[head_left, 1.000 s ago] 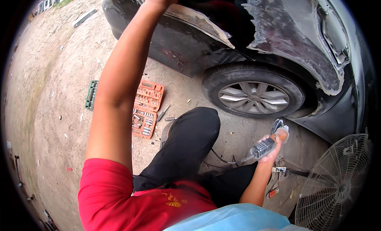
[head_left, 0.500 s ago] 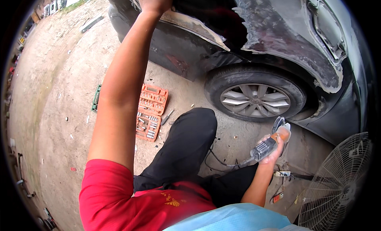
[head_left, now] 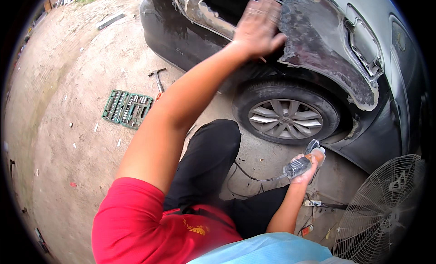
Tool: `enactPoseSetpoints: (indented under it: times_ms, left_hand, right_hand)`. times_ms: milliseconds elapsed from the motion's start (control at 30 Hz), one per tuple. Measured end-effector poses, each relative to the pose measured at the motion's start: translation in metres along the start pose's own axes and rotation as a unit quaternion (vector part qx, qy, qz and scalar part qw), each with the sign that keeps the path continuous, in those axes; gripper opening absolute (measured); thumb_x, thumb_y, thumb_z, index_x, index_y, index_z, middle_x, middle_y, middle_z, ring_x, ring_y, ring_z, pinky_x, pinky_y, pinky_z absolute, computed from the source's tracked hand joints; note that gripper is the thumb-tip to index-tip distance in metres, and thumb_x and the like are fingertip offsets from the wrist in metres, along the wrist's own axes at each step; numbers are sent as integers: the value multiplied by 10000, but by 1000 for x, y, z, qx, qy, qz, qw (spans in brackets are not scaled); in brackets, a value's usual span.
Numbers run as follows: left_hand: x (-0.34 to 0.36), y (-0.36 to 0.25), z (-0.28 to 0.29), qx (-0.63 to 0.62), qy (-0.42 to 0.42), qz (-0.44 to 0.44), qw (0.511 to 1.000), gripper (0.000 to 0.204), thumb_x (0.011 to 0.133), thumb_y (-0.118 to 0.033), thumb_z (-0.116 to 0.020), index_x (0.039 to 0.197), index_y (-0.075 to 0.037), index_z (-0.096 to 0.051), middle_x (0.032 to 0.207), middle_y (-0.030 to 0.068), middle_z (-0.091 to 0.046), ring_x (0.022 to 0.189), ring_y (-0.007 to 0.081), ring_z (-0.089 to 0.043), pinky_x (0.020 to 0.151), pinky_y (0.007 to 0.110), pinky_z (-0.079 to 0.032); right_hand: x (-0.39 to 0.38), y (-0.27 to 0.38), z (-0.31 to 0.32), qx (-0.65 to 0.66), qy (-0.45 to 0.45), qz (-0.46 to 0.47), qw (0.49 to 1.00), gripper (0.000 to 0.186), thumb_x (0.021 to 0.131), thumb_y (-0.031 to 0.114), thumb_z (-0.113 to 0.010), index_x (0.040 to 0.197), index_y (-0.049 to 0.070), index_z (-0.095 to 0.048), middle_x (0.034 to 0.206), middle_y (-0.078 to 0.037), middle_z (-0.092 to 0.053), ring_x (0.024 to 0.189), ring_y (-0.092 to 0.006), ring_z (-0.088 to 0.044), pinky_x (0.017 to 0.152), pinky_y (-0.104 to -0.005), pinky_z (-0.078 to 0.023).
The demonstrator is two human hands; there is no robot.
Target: The person uses an angle grinder to smooth the surface of a car's front wheel arch. They periodically pause to touch and feel the area with their hand to check the progress.
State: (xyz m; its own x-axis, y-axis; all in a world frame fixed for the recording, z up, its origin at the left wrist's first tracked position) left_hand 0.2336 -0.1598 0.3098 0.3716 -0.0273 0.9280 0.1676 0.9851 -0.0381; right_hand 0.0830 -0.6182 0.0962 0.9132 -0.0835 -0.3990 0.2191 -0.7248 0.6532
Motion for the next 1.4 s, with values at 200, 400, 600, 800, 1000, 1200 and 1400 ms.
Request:
enactPoseSetpoints:
  times_ms: [200,400,600,800,1000,1200,1400]
  left_hand:
    - [-22,-39,-12,-62,18,-112,992,928,1037,-650,-523,1649,33,-387,1769,228,-285,1663,379,-217,1353,511,-157]
    - [-42,-22,-4,-76,31,-165,983,870,1045,-604,-538,1664,-10,-391,1787,144,-292,1670,299,-229,1357,469,-179]
    - [-49,2,-2,-91,58,-199,974,853,1036,-567,-562,1685,-47,-371,1799,113,-274,1670,259,-234,1360,453,-169]
    - [-66,36,1,-94,59,-187,976,857,1026,-552,-582,1692,-58,-366,1795,113,-287,1668,263,-242,1357,449,-180]
    - [-68,85,10,-69,38,-158,984,871,1028,-596,-570,1683,-52,-383,1780,132,-318,1659,282,-268,1350,461,-187]
    - [-23,144,27,-45,-9,-60,997,983,1024,-546,-600,1692,68,-222,1786,273,-179,1673,418,-144,1356,509,-134]
    - [46,201,32,19,-125,161,979,1049,1028,-588,-576,1669,142,-179,1761,352,-153,1659,477,-130,1357,536,-101]
  right_hand:
    - [-7,-12,2,-36,-40,19,998,463,903,501,-727,997,67,-596,871,-91,-648,798,-267,-654,716,-422,-568]
    - [-16,-23,-1,-70,-75,32,994,459,903,485,-727,1003,56,-601,886,-99,-656,801,-271,-652,731,-424,-559]
    - [-9,-36,4,-66,-88,3,994,413,913,473,-726,1076,113,-606,911,-110,-671,769,-291,-657,705,-430,-568]
    - [3,-44,4,-74,-99,-1,992,440,914,481,-710,1051,76,-604,895,-111,-663,782,-291,-648,724,-428,-560]
    - [12,-48,9,-89,-117,-2,989,425,917,488,-699,1028,89,-601,897,-108,-656,800,-283,-649,725,-437,-555]
    - [16,-54,5,-108,-110,-5,988,408,882,467,-711,1035,104,-605,873,-103,-663,761,-276,-657,696,-419,-572]
    - [20,-52,-2,-94,-108,16,990,407,918,478,-712,991,97,-589,907,-100,-650,808,-275,-653,726,-434,-555]
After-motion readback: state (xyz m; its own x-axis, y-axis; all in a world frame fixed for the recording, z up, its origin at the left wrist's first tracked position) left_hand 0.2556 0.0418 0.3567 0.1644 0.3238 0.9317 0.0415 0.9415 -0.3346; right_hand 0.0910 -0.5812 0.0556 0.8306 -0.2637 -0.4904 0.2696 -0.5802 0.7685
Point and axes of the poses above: each hand's wrist, its own x-axis towards the middle knuckle, its own z-axis out of the back of the hand, y = z × x, the point moved 3 cm from there along x, towards the middle knuckle
